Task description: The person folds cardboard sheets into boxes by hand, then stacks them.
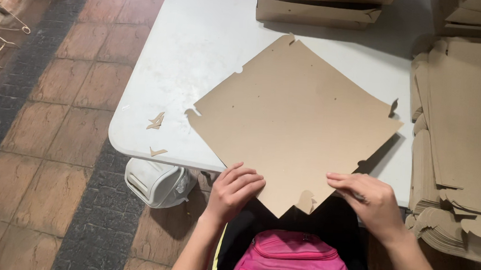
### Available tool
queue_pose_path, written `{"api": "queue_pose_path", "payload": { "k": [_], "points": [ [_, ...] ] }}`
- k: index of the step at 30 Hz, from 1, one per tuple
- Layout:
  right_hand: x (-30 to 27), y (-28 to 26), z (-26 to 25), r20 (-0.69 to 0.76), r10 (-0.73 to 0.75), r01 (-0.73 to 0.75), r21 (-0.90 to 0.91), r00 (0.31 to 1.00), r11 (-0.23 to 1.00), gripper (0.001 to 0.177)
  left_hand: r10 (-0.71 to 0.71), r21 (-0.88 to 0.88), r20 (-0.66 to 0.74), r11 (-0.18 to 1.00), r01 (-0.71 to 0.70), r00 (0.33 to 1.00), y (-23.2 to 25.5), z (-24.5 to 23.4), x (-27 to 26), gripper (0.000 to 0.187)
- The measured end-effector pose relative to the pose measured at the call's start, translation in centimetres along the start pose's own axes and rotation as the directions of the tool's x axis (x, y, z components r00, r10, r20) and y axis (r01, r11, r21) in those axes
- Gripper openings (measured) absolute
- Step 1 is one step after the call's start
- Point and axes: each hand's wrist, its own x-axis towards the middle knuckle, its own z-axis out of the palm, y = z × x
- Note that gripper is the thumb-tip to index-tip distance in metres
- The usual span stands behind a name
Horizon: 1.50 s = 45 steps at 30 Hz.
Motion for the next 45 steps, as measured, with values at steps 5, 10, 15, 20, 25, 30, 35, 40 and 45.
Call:
{"api": "queue_pose_path", "payload": {
  "k": [5,10,15,20,25,30,35,40,45],
  "points": [
    [-0.5,3.4,-1.9,0.030,0.342,-0.338,-0.092,0.939,0.937,0.029,0.138,0.058,0.047,0.988,-0.141,0.989,0.5,1.4,2.9,0.008],
    [-1.3,1.1,-2.3,-0.244,0.313,-0.352,-0.140,0.918,0.925,0.035,-0.034,0.224,0.155,0.975,-0.001,0.987,2.8,9.0,2.5,0.013],
    [-2.5,-0.1,0.2,0.022,0.084,-0.076,-0.244,0.996,0.967,0.040,-0.060,0.146,0.108,0.988,0.044,0.992,4.6,12.2,4.0,0.016],
    [-4.5,4.7,2.2,0.058,0.123,-0.073,-0.532,0.991,0.844,0.035,-0.185,0.201,0.121,0.967,0.159,0.975,4.2,12.2,3.2,0.008],
    [-2.8,5.5,1.1,0.113,0.182,-0.097,-0.523,0.977,0.847,0.022,-0.224,0.332,0.081,0.925,0.186,0.971,1.8,6.2,3.0,0.014],
    [-0.6,5.0,0.5,0.185,0.504,-0.292,-0.630,0.844,0.720,0.014,-0.245,0.347,0.129,0.919,0.188,0.961,-0.8,5.5,1.6,0.043],
    [3.9,3.6,-1.3,0.394,0.695,-0.350,-0.652,0.602,0.673,0.028,-0.388,0.456,0.227,0.853,0.254,0.893,-3.8,8.1,1.6,0.050],
    [8.3,4.7,-1.1,0.459,0.776,-0.415,-0.663,0.433,0.623,0.031,-0.596,0.344,0.588,0.796,0.498,0.547,-6.2,7.5,5.4,0.049],
    [11.6,5.7,-0.7,0.508,0.784,-0.390,-0.681,0.356,0.619,0.031,-0.465,0.351,0.494,0.880,0.321,0.734,-5.5,9.5,4.9,0.039]
  ]
}}
